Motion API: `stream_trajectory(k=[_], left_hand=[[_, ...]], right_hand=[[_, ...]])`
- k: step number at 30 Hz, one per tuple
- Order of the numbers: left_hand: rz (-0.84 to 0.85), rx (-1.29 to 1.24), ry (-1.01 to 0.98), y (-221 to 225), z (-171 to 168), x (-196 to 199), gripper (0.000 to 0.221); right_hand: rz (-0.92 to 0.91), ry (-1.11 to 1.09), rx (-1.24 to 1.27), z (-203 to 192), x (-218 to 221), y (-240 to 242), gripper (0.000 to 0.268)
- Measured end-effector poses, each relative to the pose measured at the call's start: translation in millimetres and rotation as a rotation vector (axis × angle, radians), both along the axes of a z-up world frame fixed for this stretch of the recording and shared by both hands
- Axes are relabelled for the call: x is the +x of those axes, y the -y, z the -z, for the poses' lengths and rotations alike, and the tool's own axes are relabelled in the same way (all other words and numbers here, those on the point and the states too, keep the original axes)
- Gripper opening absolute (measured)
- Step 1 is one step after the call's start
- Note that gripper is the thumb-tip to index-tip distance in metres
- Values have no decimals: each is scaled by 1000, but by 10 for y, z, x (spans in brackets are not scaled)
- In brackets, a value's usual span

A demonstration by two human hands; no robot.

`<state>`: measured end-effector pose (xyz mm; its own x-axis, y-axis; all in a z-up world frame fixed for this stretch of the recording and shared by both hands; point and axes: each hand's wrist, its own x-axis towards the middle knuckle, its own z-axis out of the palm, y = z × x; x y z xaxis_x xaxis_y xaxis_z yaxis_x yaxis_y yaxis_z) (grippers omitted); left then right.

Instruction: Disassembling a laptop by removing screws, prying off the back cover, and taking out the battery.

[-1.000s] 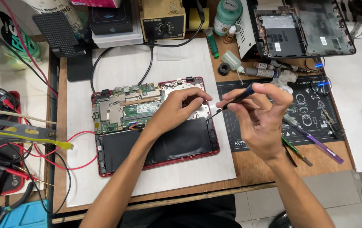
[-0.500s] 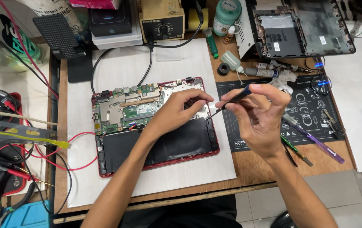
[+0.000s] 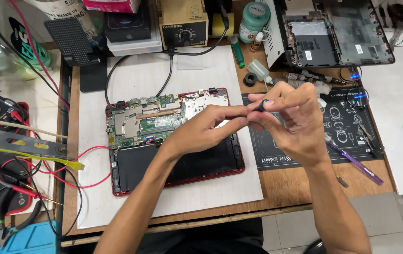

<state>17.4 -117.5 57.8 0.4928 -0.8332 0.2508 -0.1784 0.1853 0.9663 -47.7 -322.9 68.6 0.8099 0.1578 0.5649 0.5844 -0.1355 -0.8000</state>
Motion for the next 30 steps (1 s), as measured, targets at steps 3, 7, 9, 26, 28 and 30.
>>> stream_trajectory(k=[3,7,9,26,28,30], left_hand=[[-109,27,52,-17,-23,12,27],[-213,-78,-25,89,153,9,20],[-329,-62,-14,140,290,17,25],[-233,-59,117,129,148,30,18],[-155,-63,137,78,131,42,18],[-155,3,19,46,158,18,52]], right_hand=[[-127,-62,-16,-133,21,-74,34],[-106,-47,-151,-250,48,-149,22],[-156,66,-131,-195,121,-124,44],[-246,11,-6,-72,269,59,39],[-199,-47,39,-124,258,64,37],[-186,-65,-49,-214,244,48,31]])
